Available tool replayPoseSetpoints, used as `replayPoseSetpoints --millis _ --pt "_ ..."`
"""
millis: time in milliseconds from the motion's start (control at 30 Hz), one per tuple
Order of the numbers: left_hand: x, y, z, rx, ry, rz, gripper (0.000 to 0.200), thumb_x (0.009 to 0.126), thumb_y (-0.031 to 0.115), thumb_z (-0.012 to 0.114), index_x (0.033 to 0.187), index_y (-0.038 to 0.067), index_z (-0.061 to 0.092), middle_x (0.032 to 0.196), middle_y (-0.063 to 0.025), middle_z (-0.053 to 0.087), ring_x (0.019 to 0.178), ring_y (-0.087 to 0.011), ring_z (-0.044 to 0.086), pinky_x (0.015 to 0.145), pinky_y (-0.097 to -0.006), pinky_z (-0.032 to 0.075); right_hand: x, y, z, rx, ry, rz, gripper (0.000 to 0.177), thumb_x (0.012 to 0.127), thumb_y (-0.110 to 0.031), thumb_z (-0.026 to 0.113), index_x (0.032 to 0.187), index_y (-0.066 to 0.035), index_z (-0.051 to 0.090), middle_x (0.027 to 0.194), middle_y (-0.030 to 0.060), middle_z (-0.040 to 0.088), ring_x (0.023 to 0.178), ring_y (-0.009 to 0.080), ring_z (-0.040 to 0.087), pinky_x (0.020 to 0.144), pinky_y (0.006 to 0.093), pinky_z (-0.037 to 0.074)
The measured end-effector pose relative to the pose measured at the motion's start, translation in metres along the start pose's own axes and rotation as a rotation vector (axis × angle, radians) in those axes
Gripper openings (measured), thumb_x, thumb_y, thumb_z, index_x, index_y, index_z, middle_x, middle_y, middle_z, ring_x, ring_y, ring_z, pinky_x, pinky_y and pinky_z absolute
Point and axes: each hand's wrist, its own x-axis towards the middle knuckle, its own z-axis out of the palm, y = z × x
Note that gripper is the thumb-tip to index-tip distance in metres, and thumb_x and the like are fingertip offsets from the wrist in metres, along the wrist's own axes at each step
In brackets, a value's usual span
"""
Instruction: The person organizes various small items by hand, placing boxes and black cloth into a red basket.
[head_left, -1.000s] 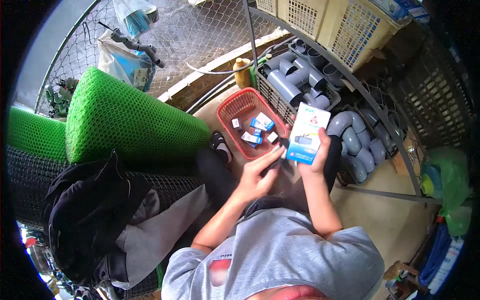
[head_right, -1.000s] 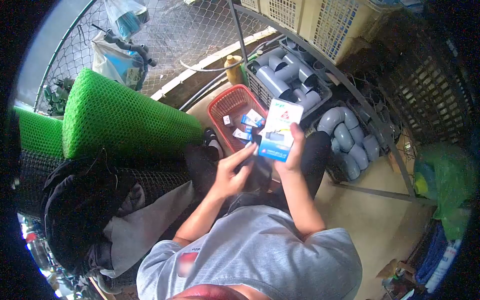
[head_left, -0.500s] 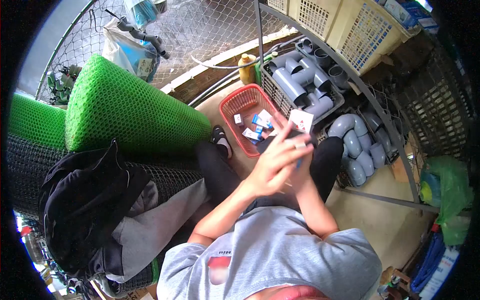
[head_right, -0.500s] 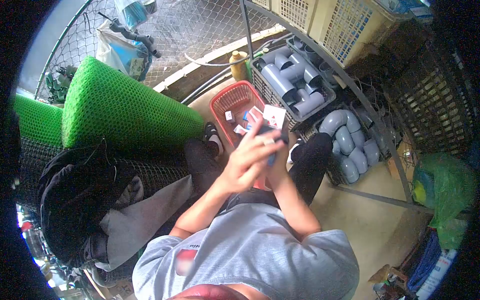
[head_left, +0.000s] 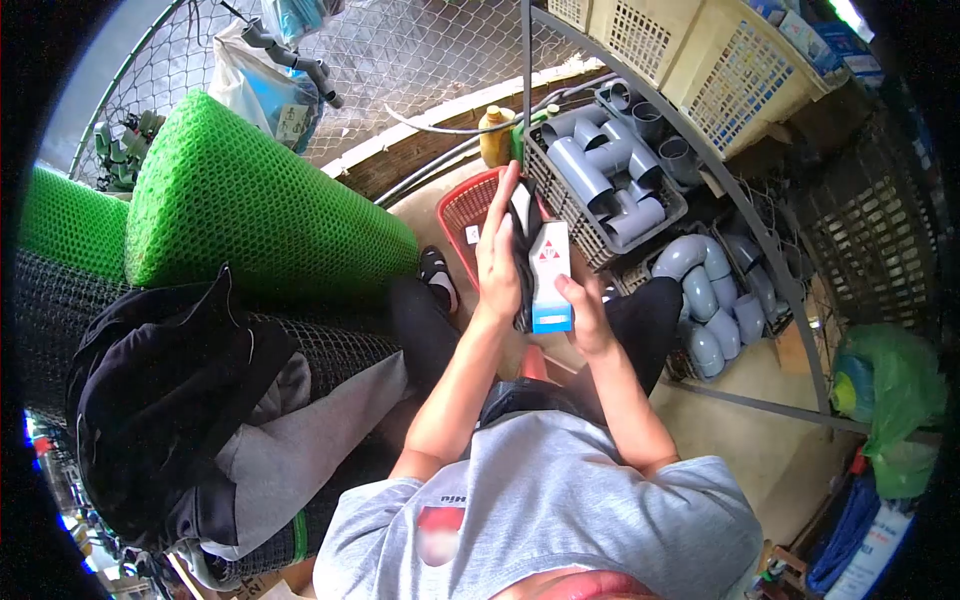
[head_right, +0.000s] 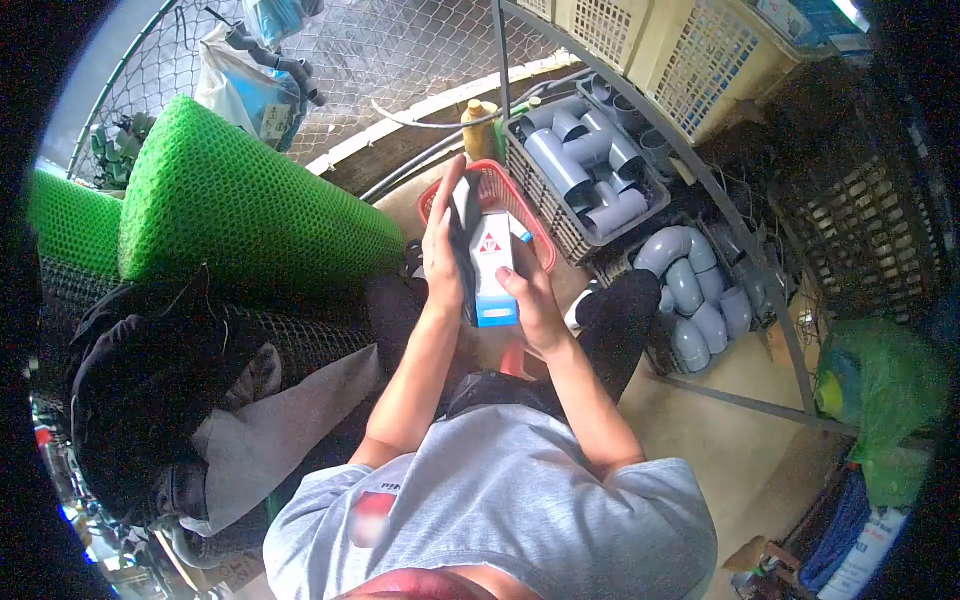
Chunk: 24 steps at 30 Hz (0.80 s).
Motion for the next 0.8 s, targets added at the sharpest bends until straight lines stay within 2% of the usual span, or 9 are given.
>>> replayPoseSetpoints --millis 67,133,200,267,367,533,667,700,800 --pt "0.003 -0.007 0.001 -0.229 -0.035 -0.056 0.059 0.11 0.028 0.032 0.158 -0.006 0.033 0.165 -0.0195 0.035 0.155 -0.0272 0.03 0.126 -0.0374 0.02 -0.005 0.013 -0.003 0.152 0.038 0.058 0.063 0.099 -0.032 0.057 0.151 0.001 0.045 0.139 0.0114 0.059 0.127 0.0213 0.058 0.11 0.0361 0.043" --pt "-0.005 -0.024 0.001 -0.035 -0.059 -0.059 0.079 0.109 0.055 0.035 0.16 -0.005 0.029 0.162 -0.0203 0.039 0.151 -0.0275 0.037 0.125 -0.0401 0.025 -0.009 0.023 -0.008 0.243 0.108 0.12 0.062 0.101 -0.034 0.057 0.151 0.0 0.045 0.141 0.0104 0.059 0.127 0.0213 0.058 0.111 0.0366 0.043" --pt "-0.021 -0.023 0.007 0.066 -0.155 0.024 0.058 0.111 0.027 0.031 0.159 -0.006 0.032 0.167 -0.0214 0.031 0.157 -0.0307 0.026 0.127 -0.0394 0.017 -0.004 0.024 -0.011 0.32 0.164 0.107 0.061 0.105 -0.041 0.056 0.15 -0.003 0.045 0.144 0.0083 0.058 0.132 0.0224 0.056 0.114 0.0386 0.041" --pt "-0.043 -0.017 0.009 0.269 -0.265 0.052 0.056 0.111 0.022 0.032 0.159 -0.008 0.028 0.166 -0.0221 0.031 0.157 -0.0297 0.024 0.128 -0.0408 0.016 0.0 0.035 -0.033 0.467 0.158 0.103 0.057 0.102 -0.036 0.065 0.146 -0.005 0.049 0.132 0.007 0.063 0.119 0.018 0.062 0.103 0.0364 0.049" --pt "-0.07 -0.002 0.003 0.268 -0.437 -0.028 0.059 0.101 -0.005 0.038 0.159 0.002 0.036 0.166 -0.0192 0.033 0.157 -0.0313 0.025 0.127 -0.0412 0.018 0.004 0.029 -0.043 0.616 0.192 0.115 0.067 0.101 -0.045 0.062 0.149 -0.003 0.046 0.144 0.013 0.058 0.129 0.0255 0.058 0.111 0.0433 0.044" --pt "-0.064 -0.004 -0.039 0.14 -0.396 -0.092 0.039 0.081 -0.013 0.048 0.105 -0.001 0.076 0.12 -0.015 0.073 0.116 -0.0269 0.069 0.107 -0.0385 0.05 0.002 0.029 -0.048 0.725 0.101 0.0 0.078 0.103 -0.053 0.048 0.161 -0.004 0.03 0.161 0.0209 0.04 0.154 0.0338 0.03 0.123 0.0583 0.028" --pt "-0.044 -0.032 -0.037 -0.063 0.335 -0.27 0.038 0.094 -0.005 0.047 0.127 0.0 0.067 0.13 -0.0124 0.068 0.114 -0.0202 0.065 0.102 -0.0329 0.05 -0.013 0.041 -0.041 0.887 -0.053 0.169 0.079 0.097 -0.049 0.062 0.157 -0.005 0.036 0.153 0.016 0.05 0.138 0.0305 0.05 0.115 0.0509 0.04" --pt "-0.034 -0.021 -0.028 -0.348 0.318 -0.361 0.042 0.099 0.005 0.051 0.14 0.001 0.059 0.136 -0.0122 0.064 0.118 -0.0187 0.062 0.105 -0.0313 0.046 -0.021 0.053 -0.032 0.828 0.115 0.188 0.076 0.093 -0.045 0.069 0.152 -0.005 0.043 0.141 0.011 0.058 0.125 0.0265 0.059 0.107 0.0459 0.048" --pt "-0.04 -0.03 -0.006 -0.094 -0.017 -0.422 0.058 0.098 0.013 0.051 0.155 0.002 0.045 0.153 -0.0141 0.051 0.138 -0.0218 0.049 0.118 -0.0337 0.034 -0.021 0.067 -0.018 0.26 0.166 0.089 0.058 0.092 -0.022 0.072 0.143 -0.005 0.049 0.124 0.0053 0.061 0.114 0.0174 0.063 0.098 0.0357 0.053"
